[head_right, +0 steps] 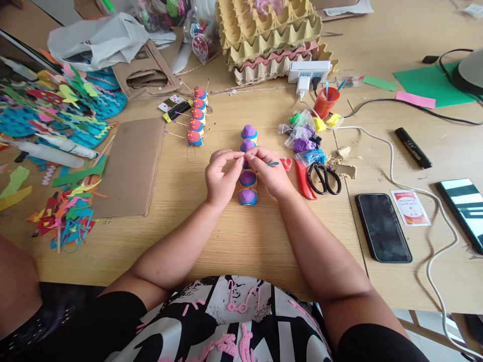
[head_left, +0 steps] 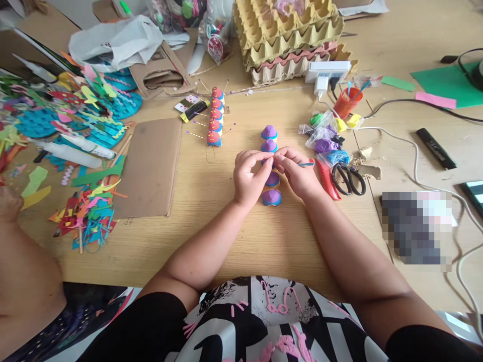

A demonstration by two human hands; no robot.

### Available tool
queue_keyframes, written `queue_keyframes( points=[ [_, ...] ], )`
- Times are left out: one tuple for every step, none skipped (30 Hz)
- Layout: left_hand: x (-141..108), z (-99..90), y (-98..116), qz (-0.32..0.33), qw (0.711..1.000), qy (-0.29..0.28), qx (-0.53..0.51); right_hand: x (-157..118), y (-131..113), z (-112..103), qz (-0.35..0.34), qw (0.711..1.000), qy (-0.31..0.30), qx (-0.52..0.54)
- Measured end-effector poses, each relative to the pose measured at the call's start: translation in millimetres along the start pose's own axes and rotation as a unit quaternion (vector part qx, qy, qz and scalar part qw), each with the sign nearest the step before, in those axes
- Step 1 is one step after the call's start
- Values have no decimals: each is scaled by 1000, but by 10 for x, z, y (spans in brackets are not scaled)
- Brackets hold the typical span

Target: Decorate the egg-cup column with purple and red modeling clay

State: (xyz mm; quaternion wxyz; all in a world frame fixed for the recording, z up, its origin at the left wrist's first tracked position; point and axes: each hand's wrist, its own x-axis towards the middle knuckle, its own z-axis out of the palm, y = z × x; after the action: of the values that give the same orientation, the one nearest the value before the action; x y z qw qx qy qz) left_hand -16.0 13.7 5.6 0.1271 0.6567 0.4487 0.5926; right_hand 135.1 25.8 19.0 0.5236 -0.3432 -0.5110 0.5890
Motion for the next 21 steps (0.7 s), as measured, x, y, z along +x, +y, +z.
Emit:
queue_keyframes(
  points=[
    [0, 0, 0, -3, 1000, -1, 7, 1, -2, 2, -1, 1000, -1, -3],
    [0, -1, -1, -4, 1000, -2, 14, 2, -5, 4, -2, 1000, -1, -6],
    [0, -1, -2, -4, 1000, -3, 20, 3, -7, 6, -3, 1000, -2, -7],
    [1, -2, -4, -3, 1000, -4, 24, 4, -10, 8, -4, 1000, -2, -8],
    [1, -2, -6, -1, 1000, -4, 26, 5, -11, 9, -4, 1000, -1, -9],
    [1, -3, -8, 1, 1000, -4, 26, 6, -11, 9, -3, 1000, 0, -9],
    [2, -4, -9, 0, 1000, -5, 24, 7, -11, 8, -3, 1000, 1, -11],
    [2, -5, -10, -2, 1000, -6, 21, 7, -10, 7, -2, 1000, 2, -12],
    [1, -7, -9, -6, 1000, -8, 18, 7, -8, 6, -1, 1000, 3, -14],
    [1, -9, -7, -11, 1000, -10, 15, 8, -7, 5, -1, 1000, 3, -14],
    [0, -11, -4, -15, 1000, -13, 12, 9, -6, 5, 0, 1000, 4, -13],
    [0, -13, -1, -17, 1000, -16, 8, 10, -5, 5, -1, 1000, 5, -11],
    [-1, -15, 3, -17, 1000, -17, 3, 11, -4, 5, -1, 1000, 6, -9],
    [-1, -16, 6, -15, 1000, -17, -3, 13, -5, 6, 0, 1000, 6, -5],
    [-2, -17, 9, -12, 1000, -15, -9, 15, -5, 6, 0, 1000, 6, -2],
    [-2, -18, 10, -11, 1000, -13, -12, 17, -5, 6, 0, 1000, 7, 1],
    [-2, -18, 10, -12, 1000, -11, -13, 18, -5, 6, 1, 1000, 8, 4],
    [-2, -18, 9, -13, 1000, -10, -11, 19, -3, 4, 2, 1000, 8, 8],
    [-1, -18, 7, -16, 1000, -11, -5, 19, -1, 2, 4, 1000, 9, 11],
    [-1, -17, 5, -17, 1000, -13, 0, 19, 3, -1, 5, 1000, 9, 14],
    [0, -15, 2, -15, 1000, -14, 4, 19, 7, -4, 6, 1000, 10, 19]
  ],
)
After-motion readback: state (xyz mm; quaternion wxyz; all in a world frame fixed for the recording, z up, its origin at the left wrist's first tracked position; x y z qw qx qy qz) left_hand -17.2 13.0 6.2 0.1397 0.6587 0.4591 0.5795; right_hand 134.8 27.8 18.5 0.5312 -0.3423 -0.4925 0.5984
